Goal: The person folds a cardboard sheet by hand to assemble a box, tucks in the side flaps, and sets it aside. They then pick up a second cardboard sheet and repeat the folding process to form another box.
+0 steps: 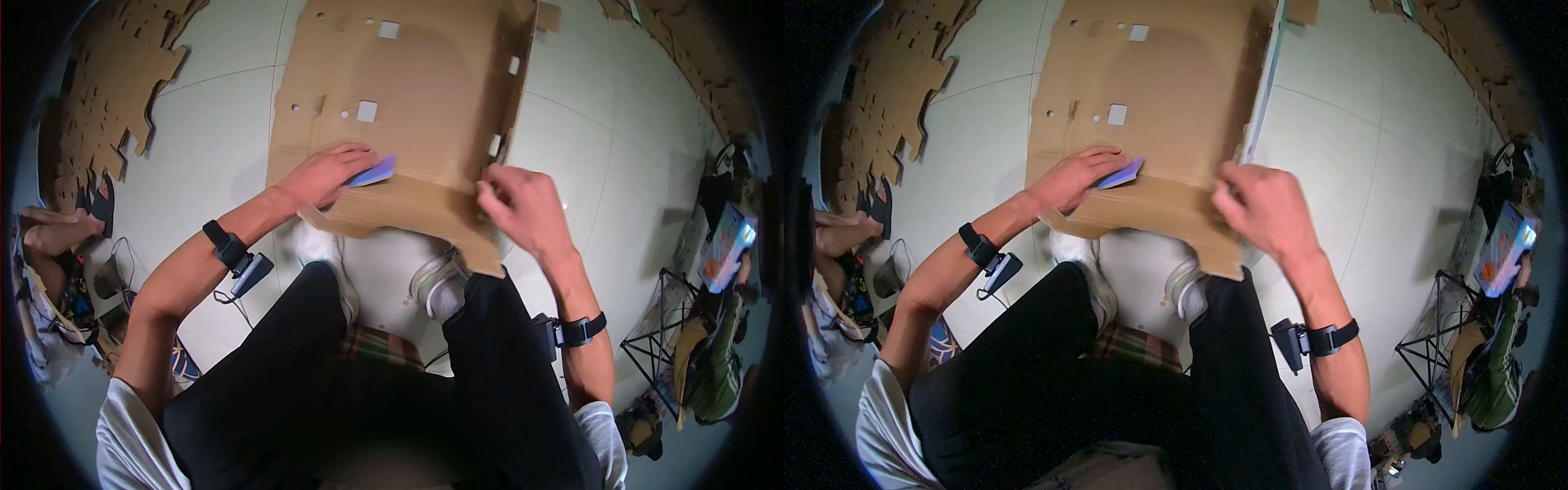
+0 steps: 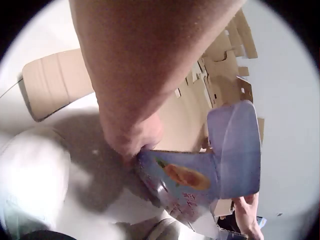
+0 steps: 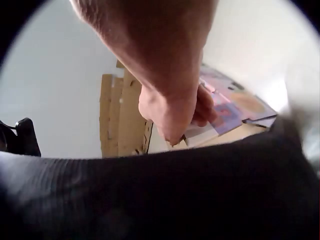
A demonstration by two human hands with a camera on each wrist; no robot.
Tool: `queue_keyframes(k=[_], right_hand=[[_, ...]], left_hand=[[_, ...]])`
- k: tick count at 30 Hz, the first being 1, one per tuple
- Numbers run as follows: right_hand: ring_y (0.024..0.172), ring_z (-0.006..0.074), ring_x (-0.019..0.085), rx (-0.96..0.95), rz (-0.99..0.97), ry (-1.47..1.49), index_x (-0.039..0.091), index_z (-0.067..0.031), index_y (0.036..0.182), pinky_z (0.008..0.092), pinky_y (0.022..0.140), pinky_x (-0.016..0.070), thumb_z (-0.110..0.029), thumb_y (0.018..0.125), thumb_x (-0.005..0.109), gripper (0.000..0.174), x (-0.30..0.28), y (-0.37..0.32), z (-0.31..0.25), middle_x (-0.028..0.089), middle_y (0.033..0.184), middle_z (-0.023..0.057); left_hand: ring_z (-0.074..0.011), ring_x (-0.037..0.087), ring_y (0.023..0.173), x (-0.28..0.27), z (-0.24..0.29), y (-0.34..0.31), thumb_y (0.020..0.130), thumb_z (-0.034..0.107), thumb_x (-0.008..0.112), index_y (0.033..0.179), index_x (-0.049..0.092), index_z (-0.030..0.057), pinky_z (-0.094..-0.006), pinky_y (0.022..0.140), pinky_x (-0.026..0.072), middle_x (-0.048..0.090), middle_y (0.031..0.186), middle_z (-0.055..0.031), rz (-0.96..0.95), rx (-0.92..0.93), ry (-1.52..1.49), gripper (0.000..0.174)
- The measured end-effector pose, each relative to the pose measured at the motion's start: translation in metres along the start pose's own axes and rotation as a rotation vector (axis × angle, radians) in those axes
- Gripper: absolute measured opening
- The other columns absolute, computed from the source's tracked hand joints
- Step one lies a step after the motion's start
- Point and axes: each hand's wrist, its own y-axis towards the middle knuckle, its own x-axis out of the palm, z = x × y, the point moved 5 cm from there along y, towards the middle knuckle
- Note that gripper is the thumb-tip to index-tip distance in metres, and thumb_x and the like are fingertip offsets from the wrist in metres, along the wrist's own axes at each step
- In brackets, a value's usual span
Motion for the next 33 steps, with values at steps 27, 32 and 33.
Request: queue_keyframes(k=[27,32,33], right_hand=[[0.110,0.0278,0.056,-0.020,0.073,0.110,0.070,-0.0111,0.127,0.0435,0.107,0.0405,-0.009,0.097,0.074,0.031,0.081,-0.010,0.010,0.055,0.109,0.0101],[0.108,0.0278,0.056,-0.026,0.064,0.103,0.070,-0.0116,0.127,0.0433,0.106,0.0410,-0.010,0.097,0.074,0.030,0.080,-0.010,0.011,0.055,0.109,0.0098],[0.108,0.0283,0.056,-0.026,0.062,0.106,0.070,-0.0117,0.127,0.0435,0.106,0.0412,-0.010,0.097,0.074,0.030,0.080,-0.009,0.011,0.055,0.109,0.0099]], left_hand=[[-0.0351,0.063,0.129,-0.023,-0.072,-0.078,0.103,0.014,0.061,0.142,0.070,0.0164,-0.0488,0.116,0.0494,0.039,0.169,-0.0175,0.344,-0.746,-0.083,0.040],[-0.0214,0.070,0.115,-0.051,-0.080,-0.064,0.105,0.026,0.058,0.132,0.072,-0.0001,-0.0371,0.103,0.0595,0.058,0.147,-0.0119,0.284,-0.976,-1.024,0.040],[-0.0229,0.070,0.115,-0.057,-0.078,-0.061,0.105,0.027,0.057,0.134,0.070,-0.0011,-0.0382,0.103,0.0598,0.056,0.149,-0.0121,0.361,-0.927,-1.177,0.042]])
